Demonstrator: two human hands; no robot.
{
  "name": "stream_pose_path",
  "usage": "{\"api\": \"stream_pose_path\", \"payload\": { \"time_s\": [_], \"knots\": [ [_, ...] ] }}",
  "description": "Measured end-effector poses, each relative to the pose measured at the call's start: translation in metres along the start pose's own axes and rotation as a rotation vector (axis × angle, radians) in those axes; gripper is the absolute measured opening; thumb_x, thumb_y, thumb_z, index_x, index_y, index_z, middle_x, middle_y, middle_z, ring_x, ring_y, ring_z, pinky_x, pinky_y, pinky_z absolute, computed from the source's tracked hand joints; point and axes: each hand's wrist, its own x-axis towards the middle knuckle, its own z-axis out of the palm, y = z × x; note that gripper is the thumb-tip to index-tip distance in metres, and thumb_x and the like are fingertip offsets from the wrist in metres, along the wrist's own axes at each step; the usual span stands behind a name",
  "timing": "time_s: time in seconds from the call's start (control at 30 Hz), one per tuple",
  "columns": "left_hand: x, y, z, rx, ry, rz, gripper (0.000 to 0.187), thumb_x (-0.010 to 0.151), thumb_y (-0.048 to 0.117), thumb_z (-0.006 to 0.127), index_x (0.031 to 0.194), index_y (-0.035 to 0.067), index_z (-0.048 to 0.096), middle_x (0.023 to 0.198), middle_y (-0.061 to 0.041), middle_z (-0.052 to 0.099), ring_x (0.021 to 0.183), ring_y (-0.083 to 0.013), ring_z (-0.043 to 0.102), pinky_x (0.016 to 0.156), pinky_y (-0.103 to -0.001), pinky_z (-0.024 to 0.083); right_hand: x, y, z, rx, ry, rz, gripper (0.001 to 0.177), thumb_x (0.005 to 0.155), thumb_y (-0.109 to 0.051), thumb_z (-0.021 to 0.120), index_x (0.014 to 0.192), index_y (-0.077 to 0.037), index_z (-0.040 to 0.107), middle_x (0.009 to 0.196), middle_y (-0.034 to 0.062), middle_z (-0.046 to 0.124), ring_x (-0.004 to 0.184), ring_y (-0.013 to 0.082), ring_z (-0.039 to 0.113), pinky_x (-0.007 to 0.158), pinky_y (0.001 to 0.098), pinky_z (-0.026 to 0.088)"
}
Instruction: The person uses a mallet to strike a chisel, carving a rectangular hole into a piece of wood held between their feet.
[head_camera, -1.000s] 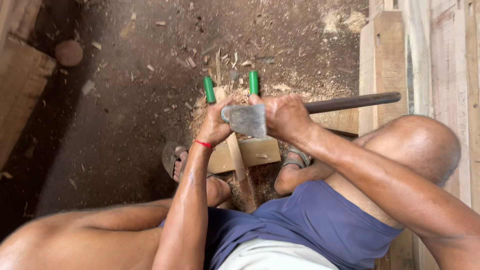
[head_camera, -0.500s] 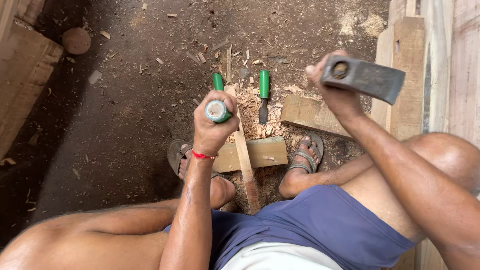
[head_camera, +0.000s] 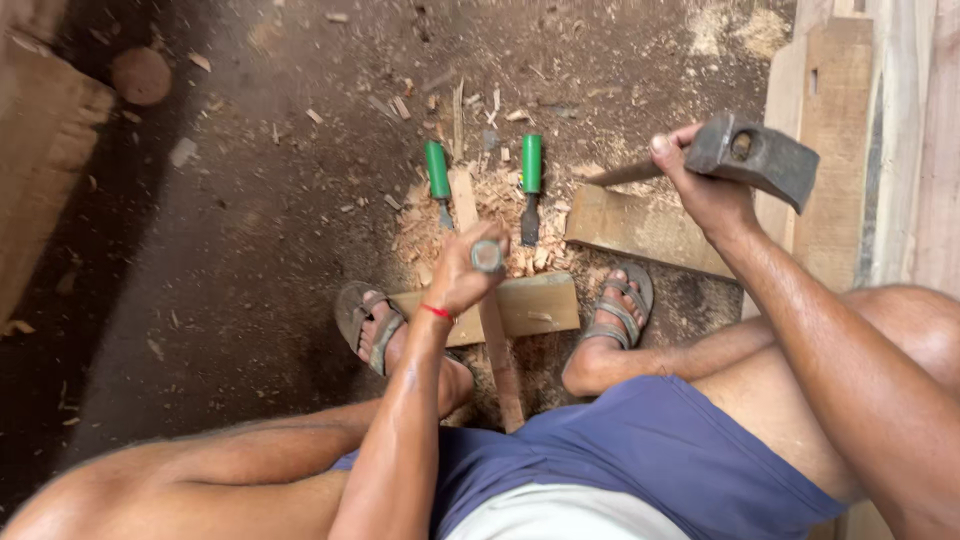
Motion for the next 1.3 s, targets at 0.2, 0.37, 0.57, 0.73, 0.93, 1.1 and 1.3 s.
{"api": "stream_pose_path", "payload": {
  "time_s": [0.2, 0.37, 0.57, 0.73, 0.93, 1.1, 1.3],
  "knots": [
    [0.013, 0.023, -0.031, -0.436, 0.065, 0.024, 0.028, 0.077, -0.01, 0.067, 0.094, 0.011, 0.061, 0.092, -0.001, 0.064, 0.087, -0.0116, 0.062, 0.078, -0.029, 0.054, -0.003, 0.007, -0.003, -0.023, -0.033, -0.08, 0.027, 0.104, -0.043, 0.071, 0.106, -0.016, 0.068, 0.102, -0.0009, 0.069, 0.097, 0.0105, 0.066, 0.086, 0.0345, 0.057],
    [0.019, -0.001, -0.018, -0.317, 0.083, -0.094, 0.027, 0.072, -0.008, 0.067, 0.089, 0.012, 0.063, 0.092, -0.002, 0.069, 0.09, -0.0128, 0.068, 0.08, -0.03, 0.06, 0.003, -0.007, -0.001, -0.096, -0.06, -0.013, 0.025, 0.103, -0.04, 0.071, 0.102, -0.015, 0.068, 0.098, -0.0002, 0.069, 0.092, 0.0101, 0.066, 0.082, 0.0332, 0.058],
    [0.005, -0.014, -0.002, -0.319, 0.111, -0.005, 0.025, 0.075, -0.006, 0.07, 0.09, 0.014, 0.063, 0.098, -0.001, 0.069, 0.097, -0.0141, 0.066, 0.089, -0.034, 0.057, -0.006, -0.004, -0.001, -0.075, -0.088, 0.0, 0.023, 0.103, -0.036, 0.072, 0.104, -0.014, 0.067, 0.095, 0.0008, 0.069, 0.087, 0.01, 0.066, 0.075, 0.0306, 0.058],
    [0.015, -0.009, -0.014, -0.309, 0.129, -0.109, 0.02, 0.078, -0.001, 0.075, 0.086, 0.014, 0.064, 0.097, 0.0, 0.071, 0.097, -0.0137, 0.069, 0.089, -0.032, 0.062, 0.0, -0.011, -0.003, -0.008, -0.112, 0.042, 0.022, 0.103, -0.033, 0.071, 0.102, -0.012, 0.067, 0.096, 0.0018, 0.07, 0.082, 0.0089, 0.067, 0.07, 0.03, 0.061],
    [0.023, 0.013, -0.017, -0.226, 0.205, 0.056, 0.023, 0.08, 0.003, 0.081, 0.088, 0.01, 0.061, 0.096, -0.006, 0.069, 0.09, -0.0154, 0.068, 0.082, -0.035, 0.06, 0.017, -0.01, 0.001, -0.01, -0.147, 0.088, 0.009, 0.103, -0.023, 0.069, 0.103, -0.014, 0.069, 0.094, 0.0044, 0.071, 0.077, 0.012, 0.068, 0.069, 0.0327, 0.062],
    [0.064, 0.023, -0.074, -0.176, 0.591, -0.038, 0.034, 0.096, 0.024, 0.079, 0.112, 0.008, 0.053, 0.094, -0.006, 0.062, 0.071, -0.0131, 0.066, 0.059, -0.028, 0.06, 0.023, -0.007, 0.035, 0.372, 0.169, -0.09, 0.009, 0.102, -0.005, 0.061, 0.11, -0.009, 0.061, 0.1, 0.008, 0.072, 0.092, 0.0153, 0.077, 0.084, 0.0356, 0.066],
    [0.081, -0.087, -0.104, 0.002, 0.737, -0.599, 0.055, 0.085, 0.025, 0.079, 0.128, 0.007, 0.049, 0.096, -0.009, 0.062, 0.069, -0.0188, 0.066, 0.056, -0.035, 0.058, 0.012, 0.019, 0.048, 0.433, 0.191, -0.207, 0.013, 0.101, 0.003, 0.05, 0.112, -0.004, 0.051, 0.089, 0.0101, 0.062, 0.077, 0.0188, 0.069, 0.071, 0.036, 0.066]
  ]
}}
